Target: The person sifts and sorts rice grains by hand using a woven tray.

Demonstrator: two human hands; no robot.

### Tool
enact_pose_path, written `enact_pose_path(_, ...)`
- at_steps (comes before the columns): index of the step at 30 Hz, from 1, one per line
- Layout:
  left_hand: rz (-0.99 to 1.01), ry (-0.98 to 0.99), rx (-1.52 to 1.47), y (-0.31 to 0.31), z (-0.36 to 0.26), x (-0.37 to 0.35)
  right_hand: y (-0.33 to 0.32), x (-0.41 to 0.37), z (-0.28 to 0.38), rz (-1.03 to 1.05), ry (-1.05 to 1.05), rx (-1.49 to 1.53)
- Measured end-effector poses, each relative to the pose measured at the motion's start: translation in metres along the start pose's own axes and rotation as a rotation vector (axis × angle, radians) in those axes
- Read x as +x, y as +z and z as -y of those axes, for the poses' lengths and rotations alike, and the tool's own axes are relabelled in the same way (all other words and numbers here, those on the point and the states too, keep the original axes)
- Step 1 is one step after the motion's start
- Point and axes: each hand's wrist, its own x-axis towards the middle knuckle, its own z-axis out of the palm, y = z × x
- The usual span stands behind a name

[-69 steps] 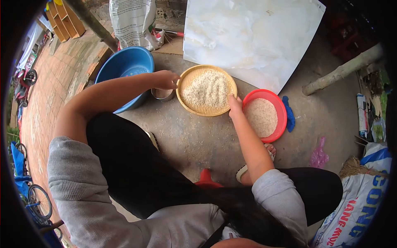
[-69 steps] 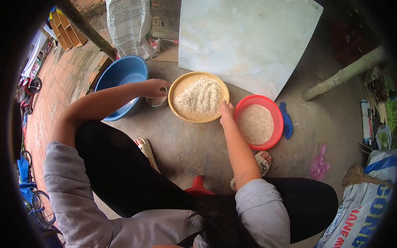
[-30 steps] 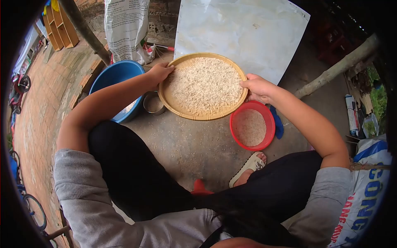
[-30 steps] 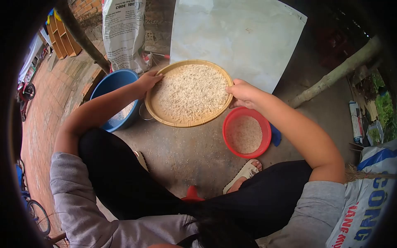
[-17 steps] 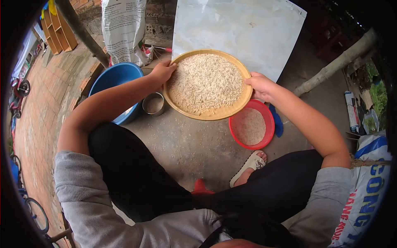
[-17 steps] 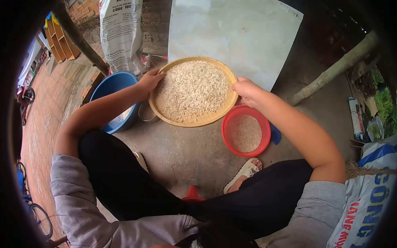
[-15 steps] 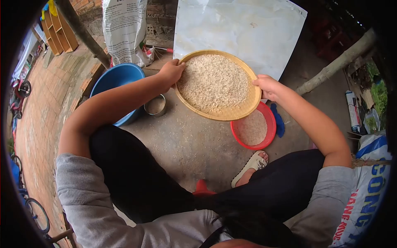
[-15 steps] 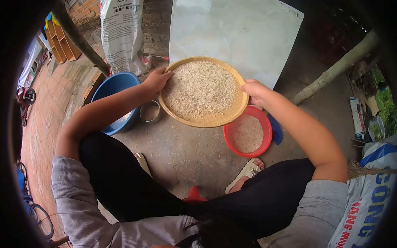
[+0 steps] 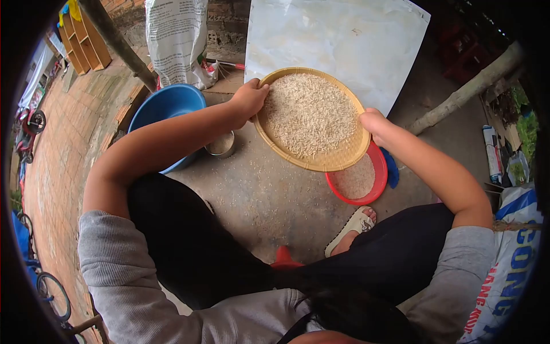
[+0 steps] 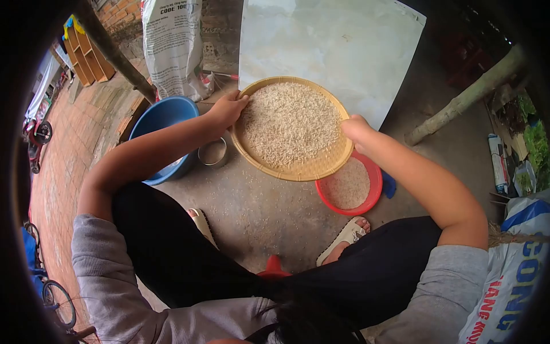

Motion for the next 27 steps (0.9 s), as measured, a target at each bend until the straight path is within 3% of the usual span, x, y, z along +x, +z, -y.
enact_pose_path(2,0.051,0.039,-0.081,-0.015,0.03,0.026,0.01,0.017,-0.018,-0.074,-0.161,-0.069)
enact_pose_path(3,0.154,-0.049,-0.2,-0.029,0.032,0.017,0.017,0.003,-0.007,-0.075,-0.161,-0.074)
enact_pose_path(5,0.127,-0.09,-0.241,-0.038,0.054,0.023,0.04,-0.037,0.027,0.117,-0.01,-0.082)
enact_pose_path(6,0.124,-0.092,-0.233,-0.037,0.052,0.022,0.036,-0.031,0.024,0.103,-0.029,-0.06)
enact_pose_path(8,-0.019,0.036,0.056,-0.021,0.04,0.018,0.009,-0.008,0.01,0.124,-0.063,-0.023)
enact_pose_path(10,-0.031,0.013,0.092,-0.003,0.001,-0.009,0.004,0.0,0.007,0.143,-0.107,-0.002)
enact_pose_path(12,-0.012,-0.006,0.133,-0.004,-0.015,-0.018,0.004,-0.005,0.009,-0.036,-0.026,-0.03)
enact_pose_path(13,-0.046,0.012,-0.001,-0.008,-0.003,-0.006,0.009,-0.006,0.006,-0.038,-0.025,-0.042)
enact_pose_path(15,0.07,-0.015,-0.037,-0.033,0.024,0.012,0.031,-0.008,-0.001,-0.034,-0.222,-0.06)
enact_pose_path(16,0.157,-0.022,-0.137,-0.043,0.05,0.028,0.034,-0.024,0.015,0.229,-0.126,-0.107)
enact_pose_path(17,0.155,-0.019,-0.127,-0.04,0.056,0.031,0.035,-0.021,0.015,0.23,-0.132,-0.099)
enact_pose_path(20,-0.065,0.028,0.173,-0.022,0.052,0.023,0.023,0.012,-0.006,0.067,-0.089,0.01)
enact_pose_path(22,-0.032,-0.05,0.11,0.0,0.008,-0.007,0.002,0.023,-0.006,0.029,-0.023,0.037)
enact_pose_path(25,-0.027,-0.045,0.104,0.001,0.012,0.002,0.012,0.009,-0.002,-0.052,0.052,0.056)
enact_pose_path(27,0.038,-0.025,-0.018,-0.023,0.037,0.021,0.031,-0.005,0.002,-0.07,-0.17,-0.043)
